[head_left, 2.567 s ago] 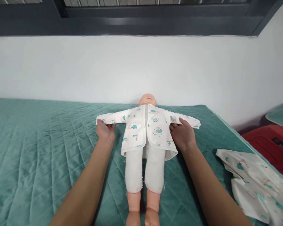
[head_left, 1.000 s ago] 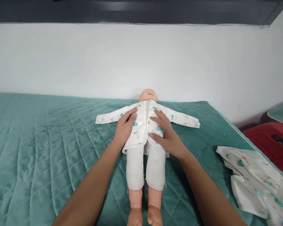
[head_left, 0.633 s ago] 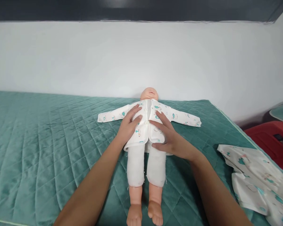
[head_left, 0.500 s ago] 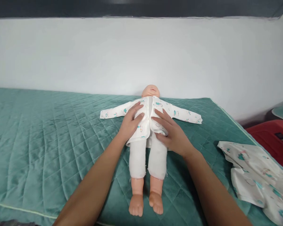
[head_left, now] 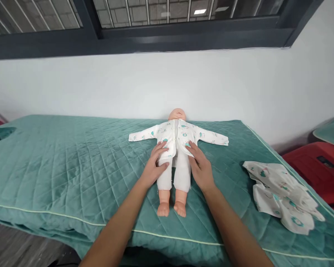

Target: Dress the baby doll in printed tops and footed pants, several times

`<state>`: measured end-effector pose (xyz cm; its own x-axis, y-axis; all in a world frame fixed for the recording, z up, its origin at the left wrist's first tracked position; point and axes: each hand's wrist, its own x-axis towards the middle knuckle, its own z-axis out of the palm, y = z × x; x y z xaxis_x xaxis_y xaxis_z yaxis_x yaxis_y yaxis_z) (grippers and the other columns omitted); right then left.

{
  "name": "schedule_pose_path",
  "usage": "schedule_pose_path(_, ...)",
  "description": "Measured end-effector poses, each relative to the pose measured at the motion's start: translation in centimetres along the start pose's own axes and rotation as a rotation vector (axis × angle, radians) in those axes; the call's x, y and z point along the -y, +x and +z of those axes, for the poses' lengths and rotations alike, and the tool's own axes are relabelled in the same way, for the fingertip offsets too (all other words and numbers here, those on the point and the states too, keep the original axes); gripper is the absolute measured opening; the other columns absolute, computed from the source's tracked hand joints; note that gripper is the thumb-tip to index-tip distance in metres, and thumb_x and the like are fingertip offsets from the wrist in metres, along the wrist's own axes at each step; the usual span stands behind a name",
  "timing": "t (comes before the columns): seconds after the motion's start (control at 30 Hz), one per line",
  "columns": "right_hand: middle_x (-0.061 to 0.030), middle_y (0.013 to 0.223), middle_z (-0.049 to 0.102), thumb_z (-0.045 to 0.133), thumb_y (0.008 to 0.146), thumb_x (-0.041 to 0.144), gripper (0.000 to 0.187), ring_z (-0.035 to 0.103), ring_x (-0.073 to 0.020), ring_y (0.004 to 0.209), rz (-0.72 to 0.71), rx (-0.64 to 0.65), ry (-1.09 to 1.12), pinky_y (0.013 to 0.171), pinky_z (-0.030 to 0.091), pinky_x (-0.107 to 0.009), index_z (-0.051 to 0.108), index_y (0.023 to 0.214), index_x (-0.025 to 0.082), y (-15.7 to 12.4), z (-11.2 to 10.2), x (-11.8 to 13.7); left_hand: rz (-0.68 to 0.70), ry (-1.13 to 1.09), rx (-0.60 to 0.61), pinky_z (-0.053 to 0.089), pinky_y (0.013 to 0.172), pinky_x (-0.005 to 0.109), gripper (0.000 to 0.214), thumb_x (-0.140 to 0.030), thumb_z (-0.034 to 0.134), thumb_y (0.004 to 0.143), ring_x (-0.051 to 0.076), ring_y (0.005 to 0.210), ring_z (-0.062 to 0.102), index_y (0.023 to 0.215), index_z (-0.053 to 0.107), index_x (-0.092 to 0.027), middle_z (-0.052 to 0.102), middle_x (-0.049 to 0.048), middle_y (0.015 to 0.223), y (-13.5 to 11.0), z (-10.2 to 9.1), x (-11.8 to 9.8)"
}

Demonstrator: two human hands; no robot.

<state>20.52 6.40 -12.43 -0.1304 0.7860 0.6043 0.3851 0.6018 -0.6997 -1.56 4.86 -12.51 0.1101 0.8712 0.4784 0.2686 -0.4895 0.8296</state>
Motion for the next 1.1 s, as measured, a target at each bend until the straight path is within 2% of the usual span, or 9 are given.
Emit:
schedule_pose_path(0.17,-0.007,0.138,0.068,0.056,0.099,0.039,0.032,0.059,-0.0251,0.13,0.145,-0.156,0.101,0.116,0.04,-0.048,0.073,0.122,0.025,-0.4,0.2,0.3,0.02,0.072,-0.146,0.027,0.126,0.051,0.047,-0.031,0.068,0.086,0.027,0.148,0.043,0.132,0.061,-0.024,0.051,0.0125,0.154,0.7,0.8,0.9)
schedule_pose_path(0.27,-0.0055,0.111,0.075,0.068,0.088,0.044,0.026,0.065,-0.0242,0.107,0.321,-0.294,0.257,0.099,0.049,-0.041,0.076,0.1,0.022,0.1,0.3,-0.6,0.028,0.054,-0.217,0.032,0.123,0.048,0.034,-0.035,0.066,0.089,0.026,0.141,0.05,0.121,0.065,-0.022,0.058,0.013,0.148,1.2,0.9,1.4)
schedule_pose_path(0.4,0.003,0.069,0.059,0.072,0.081,0.05,0.03,0.054,-0.0159,0.069,0.422,-0.34,0.395,0.069,0.047,-0.029,0.067,0.077,0.021,0.4,0.1,-2.0,-0.044,-0.032,-0.302,0.039,0.117,0.046,0.023,-0.04,0.06,0.093,0.024,0.132,0.057,0.103,0.068,-0.02,0.065,0.0132,0.139,1.3,0.9,1.3)
schedule_pose_path(0.47,0.0051,0.062,0.051,0.072,0.08,0.053,0.036,0.047,-0.0132,0.061,0.449,-0.363,0.47,0.06,0.043,-0.027,0.059,0.07,0.021,0.4,0.0,-2.2,-0.093,-0.12,-0.336,0.041,0.114,0.042,0.024,-0.041,0.062,0.092,0.024,0.128,0.059,0.1,0.069,-0.019,0.067,0.0121,0.135,1.4,0.8,1.3)
schedule_pose_path(0.53,0.0058,0.061,0.047,0.074,0.078,0.055,0.042,0.044,-0.0118,0.058,0.47,-0.384,0.545,0.056,0.04,-0.026,0.05,0.065,0.022,0.4,-0.2,-2.0,-0.166,-0.219,-0.413,0.045,0.108,0.038,0.025,-0.042,0.064,0.09,0.023,0.117,0.064,0.095,0.069,-0.019,0.072,0.0094,0.12,1.5,0.7,1.7)
schedule_pose_path(0.67,0.0063,0.061,0.046,0.08,0.071,0.053,0.049,0.045,-0.0109,0.058,0.494,-0.392,0.651,0.057,0.042,-0.026,0.044,0.062,0.022,0.5,-0.4,-1.2,-0.282,-0.331,-0.576,0.05,0.087,0.031,0.028,-0.045,0.066,0.086,0.016,0.085,0.062,0.088,0.067,-0.018,0.068,0.0014,0.086,1.8,0.4,3.2)
schedule_pose_path(0.9,0.0044,0.066,0.055,0.079,0.072,0.047,0.039,0.054,-0.0125,0.063,0.52,-0.431,0.733,0.066,0.05,-0.028,0.049,0.067,0.023,-0.2,-1.5,0.0,-0.34,-0.455,-0.672,0.052,0.079,0.03,0.031,-0.049,0.062,0.084,0.015,0.08,0.064,0.089,0.056,-0.019,0.066,0.0021,0.085,2.3,-0.1,4.9)
schedule_pose_path(1.0,0.0024,0.072,0.061,0.078,0.073,0.041,0.029,0.061,-0.0149,0.071,0.533,-0.474,0.73,0.075,0.053,-0.03,0.056,0.072,0.023,-2.1,-2.0,1.0,-0.352,-0.426,-0.702,0.054,0.082,0.032,0.029,-0.049,0.056,0.087,0.016,0.084,0.066,0.091,0.052,-0.02,0.065,0.0025,0.087,2.6,-0.1,5.1)
schedule_pose_path(1.1,-0.0018,0.09,0.069,0.078,0.074,0.036,0.02,0.066,-0.018,0.088,0.542,-0.517,0.686,0.088,0.053,-0.035,0.065,0.082,0.022,-5.3,-2.5,2.1,-0.359,-0.34,-0.714,0.054,0.088,0.035,0.028,-0.046,0.052,0.09,0.018,0.092,0.066,0.102,0.051,-0.02,0.065,0.0043,0.095,2.5,0.1,5.0)
